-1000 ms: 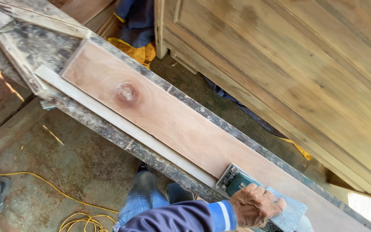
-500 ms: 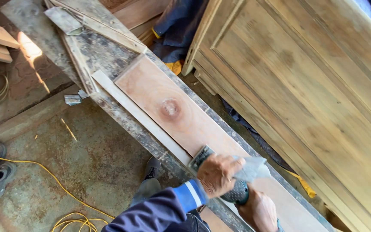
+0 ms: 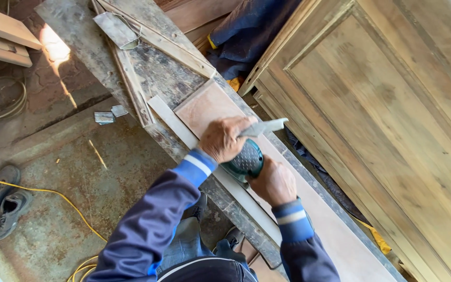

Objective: The recorder is sanding a wood board using both an orbital sander and manual sandpaper.

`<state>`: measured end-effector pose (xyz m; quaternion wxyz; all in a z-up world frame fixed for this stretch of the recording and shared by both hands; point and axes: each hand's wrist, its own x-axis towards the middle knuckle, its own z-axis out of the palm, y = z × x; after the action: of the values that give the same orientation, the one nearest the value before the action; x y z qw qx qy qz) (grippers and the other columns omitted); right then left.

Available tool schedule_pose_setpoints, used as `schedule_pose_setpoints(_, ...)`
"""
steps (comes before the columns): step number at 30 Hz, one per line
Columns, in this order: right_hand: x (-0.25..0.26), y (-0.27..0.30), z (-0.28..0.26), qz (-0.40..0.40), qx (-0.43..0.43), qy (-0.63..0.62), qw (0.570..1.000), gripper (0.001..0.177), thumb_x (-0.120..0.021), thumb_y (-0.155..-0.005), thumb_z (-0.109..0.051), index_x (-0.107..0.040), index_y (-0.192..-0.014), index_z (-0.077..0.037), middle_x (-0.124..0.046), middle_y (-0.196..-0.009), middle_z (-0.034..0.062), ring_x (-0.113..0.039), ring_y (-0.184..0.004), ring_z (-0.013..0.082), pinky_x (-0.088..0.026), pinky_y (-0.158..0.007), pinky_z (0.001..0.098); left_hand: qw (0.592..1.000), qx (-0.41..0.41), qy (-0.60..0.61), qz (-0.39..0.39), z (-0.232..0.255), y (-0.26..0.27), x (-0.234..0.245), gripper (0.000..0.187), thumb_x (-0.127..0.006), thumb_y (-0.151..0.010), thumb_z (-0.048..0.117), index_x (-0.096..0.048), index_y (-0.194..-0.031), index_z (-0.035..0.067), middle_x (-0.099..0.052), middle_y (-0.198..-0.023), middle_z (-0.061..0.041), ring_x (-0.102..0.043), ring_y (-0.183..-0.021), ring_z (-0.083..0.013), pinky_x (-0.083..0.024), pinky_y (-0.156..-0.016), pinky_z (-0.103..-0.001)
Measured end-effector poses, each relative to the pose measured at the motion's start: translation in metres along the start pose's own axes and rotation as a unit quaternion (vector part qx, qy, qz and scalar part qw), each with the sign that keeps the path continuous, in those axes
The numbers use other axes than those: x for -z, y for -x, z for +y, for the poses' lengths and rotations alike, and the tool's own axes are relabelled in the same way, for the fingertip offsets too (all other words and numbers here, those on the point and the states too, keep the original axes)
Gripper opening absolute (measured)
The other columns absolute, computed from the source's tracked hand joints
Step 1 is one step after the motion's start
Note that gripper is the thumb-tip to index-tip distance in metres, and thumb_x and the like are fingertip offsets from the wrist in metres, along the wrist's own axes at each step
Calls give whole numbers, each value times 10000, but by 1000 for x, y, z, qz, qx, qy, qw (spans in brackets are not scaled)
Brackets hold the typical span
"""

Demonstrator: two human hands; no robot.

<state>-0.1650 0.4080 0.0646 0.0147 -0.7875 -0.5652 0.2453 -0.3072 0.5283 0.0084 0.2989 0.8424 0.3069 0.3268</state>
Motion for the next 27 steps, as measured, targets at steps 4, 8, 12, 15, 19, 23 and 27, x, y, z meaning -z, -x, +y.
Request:
schedule_pose_setpoints(4, 4, -24, -33, 5, 13, -3, 1000, 428, -858, -694, -320, -723, -989, -40, -744, -822, 219, -741, -745, 374, -599, -694, 474, 998, -13, -22, 52, -24, -11, 30, 440, -734, -803, 71, -639, -1232, 76, -748, -1060, -182, -747, -933, -351, -614, -826, -416)
schedule_pose_setpoints(8, 7, -26, -35, -3, 16, -6, 1000, 425, -862, -700, -307, -725, -1009, -50, -750, -832, 203, -744, -750, 360, -602, -697, 465, 999, 3, -22, 24, -27, -15, 32, 393, -725, -851, 53, -646, -1235, 77, -752, -1019, -162, -753, -915, -344, -615, -827, -426)
schedule_pose_setpoints(12, 7, -7, -10, -31, -5, -17, 999, 462, -864, -712, -295, -701, -1066, -46, -761, -842, 179, -768, -716, 317, -626, -687, 430, 1000, -6, -19, -13, -8, -10, 10, 414, -751, -840, 60, -640, -1239, 58, -752, -993, -159, -755, -867, -300, -621, -822, -410)
schedule_pose_setpoints(15, 4, 23, 24, -30, -19, -20, 999, 469, -862, -723, -306, -698, -1078, -46, -766, -842, 186, -777, -711, 308, -638, -686, 419, 1000, -2, 12, -17, 27, 2, -15, 420, -776, -839, 68, -646, -1238, 55, -757, -990, -156, -760, -870, -281, -621, -803, -395)
schedule_pose_setpoints(19, 13, 65, 68, -32, -29, -15, 999, 470, -873, -706, -332, -714, -1061, -68, -773, -832, 192, -775, -736, 322, -633, -698, 432, 999, -31, 9, 4, 79, 24, -55, 508, -786, -788, 84, -630, -1266, 19, -745, -993, -169, -744, -856, -287, -602, -804, -422)
schedule_pose_setpoints(23, 16, 102, 125, -44, -89, -5, 995, 493, -876, -689, -351, -724, -1099, -122, -789, -833, 166, -790, -752, 315, -633, -731, 437, 999, -26, 39, -28, 130, 32, -98, 465, -757, -826, 96, -629, -1264, 8, -715, -875, -155, -710, -768, -281, -572, -744, -443)
schedule_pose_setpoints(27, 18, 125, 183, -48, -171, -6, 984, 501, -924, -683, -388, -747, -1099, -171, -809, -840, 145, -804, -794, 305, -628, -773, 436, 995, -51, 50, -73, 164, 28, -151, 414, -737, -866, 120, -618, -1248, 17, -701, -845, -163, -693, -722, -283, -560, -680, -433)
